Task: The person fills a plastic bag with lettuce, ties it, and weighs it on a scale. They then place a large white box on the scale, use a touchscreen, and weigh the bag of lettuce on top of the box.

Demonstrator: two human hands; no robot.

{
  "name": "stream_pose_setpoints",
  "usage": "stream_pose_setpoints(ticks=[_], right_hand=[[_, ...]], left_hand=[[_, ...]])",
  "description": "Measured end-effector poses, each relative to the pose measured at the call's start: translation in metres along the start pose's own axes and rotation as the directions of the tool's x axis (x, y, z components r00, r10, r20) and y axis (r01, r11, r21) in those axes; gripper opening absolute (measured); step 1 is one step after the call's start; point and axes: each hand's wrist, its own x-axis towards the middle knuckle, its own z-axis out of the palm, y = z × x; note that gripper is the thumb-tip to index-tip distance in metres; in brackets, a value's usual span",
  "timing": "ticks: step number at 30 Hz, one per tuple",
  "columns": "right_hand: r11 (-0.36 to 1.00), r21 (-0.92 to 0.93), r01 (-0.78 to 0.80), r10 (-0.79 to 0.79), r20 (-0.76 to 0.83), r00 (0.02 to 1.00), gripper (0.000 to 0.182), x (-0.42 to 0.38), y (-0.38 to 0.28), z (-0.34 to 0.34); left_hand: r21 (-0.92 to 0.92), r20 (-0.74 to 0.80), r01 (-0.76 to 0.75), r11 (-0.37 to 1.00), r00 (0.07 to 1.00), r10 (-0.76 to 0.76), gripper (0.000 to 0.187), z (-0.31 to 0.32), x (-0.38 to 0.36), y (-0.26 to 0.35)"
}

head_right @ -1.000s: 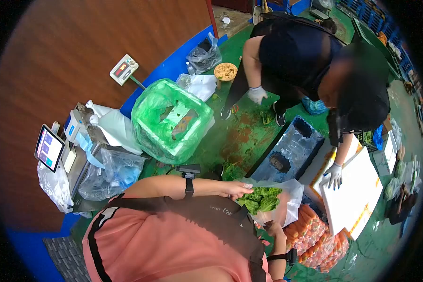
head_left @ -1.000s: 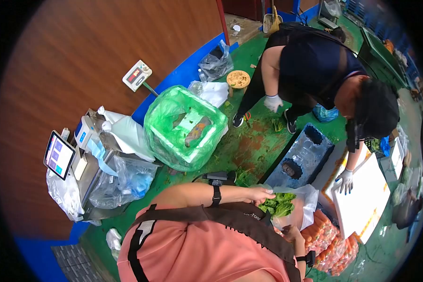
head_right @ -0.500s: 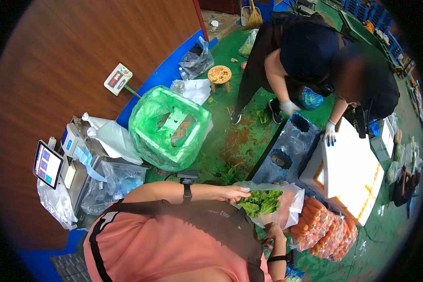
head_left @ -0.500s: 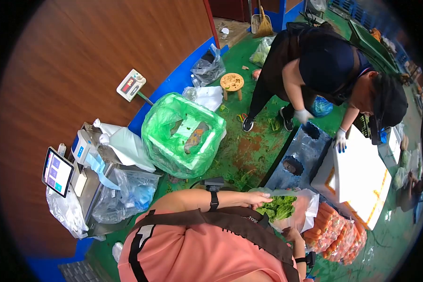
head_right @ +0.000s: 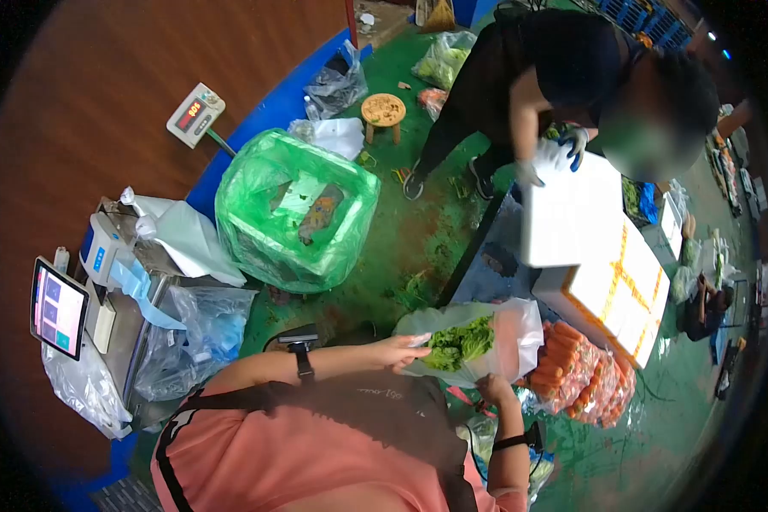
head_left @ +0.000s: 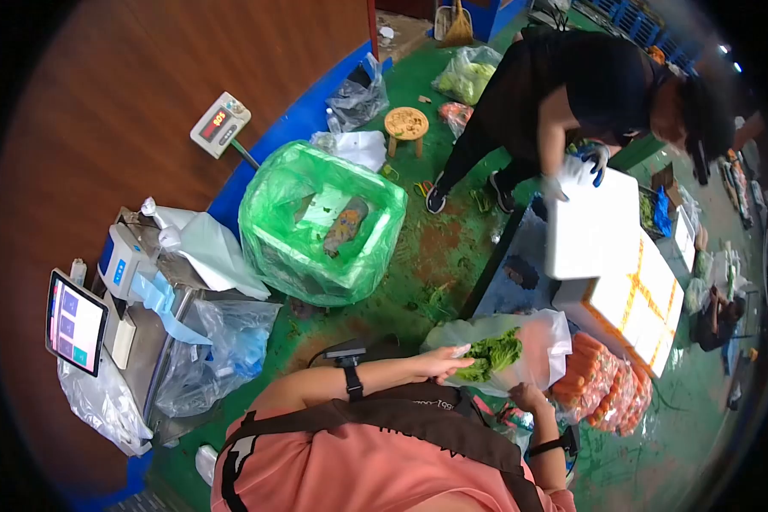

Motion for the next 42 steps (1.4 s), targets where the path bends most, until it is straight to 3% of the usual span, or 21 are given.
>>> stream_pose_setpoints(ticks=[4, 7, 12, 20, 26, 29, 35, 42], right_hand=[[0.998, -0.039, -0.048, 0.049, 0.011, 0.999, 0.022, 0.004, -0.031, 0.0], [0.981, 0.076, -0.18, 0.18, 0.015, 0.984, 0.023, -0.004, -0.068, -0.017], [0.997, 0.024, -0.07, 0.069, 0.051, 0.996, 0.022, -0.005, -0.103, -0.028], [0.999, -0.034, 0.043, -0.038, 0.119, 0.992, 0.024, 0.024, -0.095, -0.028], [0.98, -0.091, 0.18, -0.17, 0.104, 0.98, 0.025, 0.034, -0.069, -0.02], [0.992, -0.07, 0.108, -0.098, 0.129, 0.987, 0.023, 0.028, -0.074, -0.03], [0.988, -0.087, 0.13, -0.124, 0.081, 0.989, 0.023, 0.026, -0.053, -0.041], [0.996, -0.006, 0.089, -0.088, 0.058, 0.994, 0.023, 0.021, -0.026, -0.042]], left_hand=[[-0.097, 0.09, -0.019, 0.995, 0.996, 0.028, 0.079, -0.014, -0.044, -0.009], [-0.103, 0.087, -0.026, 0.994, 0.996, 0.035, 0.079, -0.027, -0.065, -0.018], [-0.17, 0.067, -0.084, 0.982, 0.993, 0.097, 0.078, -0.045, -0.085, -0.029], [-0.266, -0.047, -0.154, 0.951, 0.988, 0.147, 0.083, -0.043, -0.091, -0.038], [-0.233, -0.103, -0.167, 0.958, 0.984, 0.146, 0.074, -0.037, -0.09, -0.037], [-0.24, -0.137, -0.202, 0.95, 0.975, 0.173, 0.07, -0.03, -0.081, -0.042], [-0.231, -0.1, -0.22, 0.948, 0.974, 0.201, 0.074, -0.011, -0.082, -0.026], [-0.231, -0.091, -0.205, 0.951, 0.978, 0.188, 0.063, 0.01, -0.072, -0.011]])
